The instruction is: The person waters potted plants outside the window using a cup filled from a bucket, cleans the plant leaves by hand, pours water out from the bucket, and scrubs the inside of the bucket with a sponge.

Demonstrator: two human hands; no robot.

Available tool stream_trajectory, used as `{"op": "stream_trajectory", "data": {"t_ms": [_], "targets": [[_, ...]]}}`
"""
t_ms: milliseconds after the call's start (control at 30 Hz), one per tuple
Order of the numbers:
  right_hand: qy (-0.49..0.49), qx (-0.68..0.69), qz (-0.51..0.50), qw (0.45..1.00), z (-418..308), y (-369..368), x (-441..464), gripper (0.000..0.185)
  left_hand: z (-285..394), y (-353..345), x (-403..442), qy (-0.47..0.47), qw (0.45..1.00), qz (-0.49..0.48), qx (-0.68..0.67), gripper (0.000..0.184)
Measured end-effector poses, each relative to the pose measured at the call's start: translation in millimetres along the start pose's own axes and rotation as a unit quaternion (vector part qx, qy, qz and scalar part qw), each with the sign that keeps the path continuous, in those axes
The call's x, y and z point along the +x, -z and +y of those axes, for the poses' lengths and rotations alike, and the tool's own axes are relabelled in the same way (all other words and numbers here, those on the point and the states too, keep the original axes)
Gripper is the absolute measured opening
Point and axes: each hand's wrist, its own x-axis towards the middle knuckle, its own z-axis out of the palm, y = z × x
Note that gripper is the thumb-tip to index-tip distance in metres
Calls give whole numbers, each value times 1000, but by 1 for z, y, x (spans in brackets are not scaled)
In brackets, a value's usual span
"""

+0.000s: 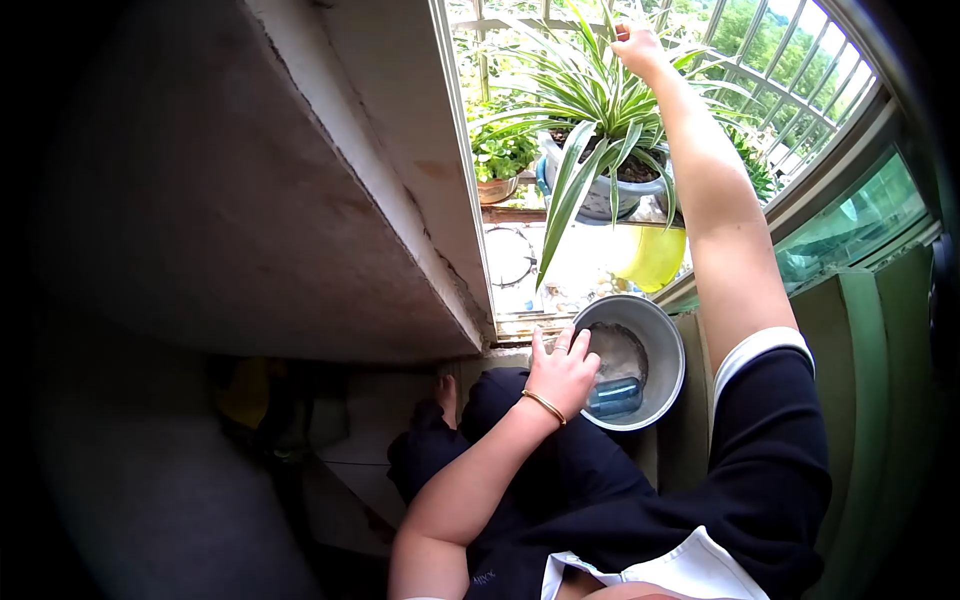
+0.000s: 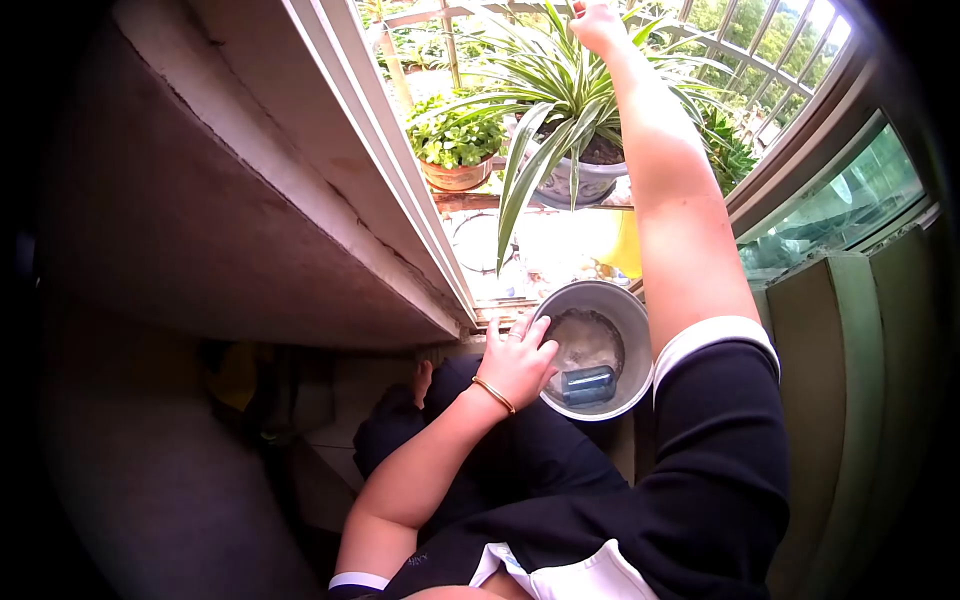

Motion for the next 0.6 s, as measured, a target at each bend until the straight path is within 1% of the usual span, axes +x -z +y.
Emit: {"op": "stream_trajectory", "data": {"t_ms": [33,133,167,267,333,400,600], "targets": [[26,1,-29,999,0,4,-1,38,0,-1,0,3,1000,-1,-5,31],[39,-41,-18,998,-4,-6,0,38,0,-2,1,7,1000,-13,2,31],[48,-45,-29,997,-4,-7,0,38,-1,-3,1,11,1000,-15,3,30],[35,27,-25,999,-20,-2,-19,39,-4,-7,1,27,999,-17,-20,25],[36,44,-27,998,-21,-4,-22,45,-4,-6,1,34,999,-30,-21,25],[40,37,-33,998,-18,-8,-20,51,-4,-6,1,32,998,-54,3,29],[52,-28,-51,997,6,-28,-8,70,1,-5,-1,11,999,-31,2,29]]}}
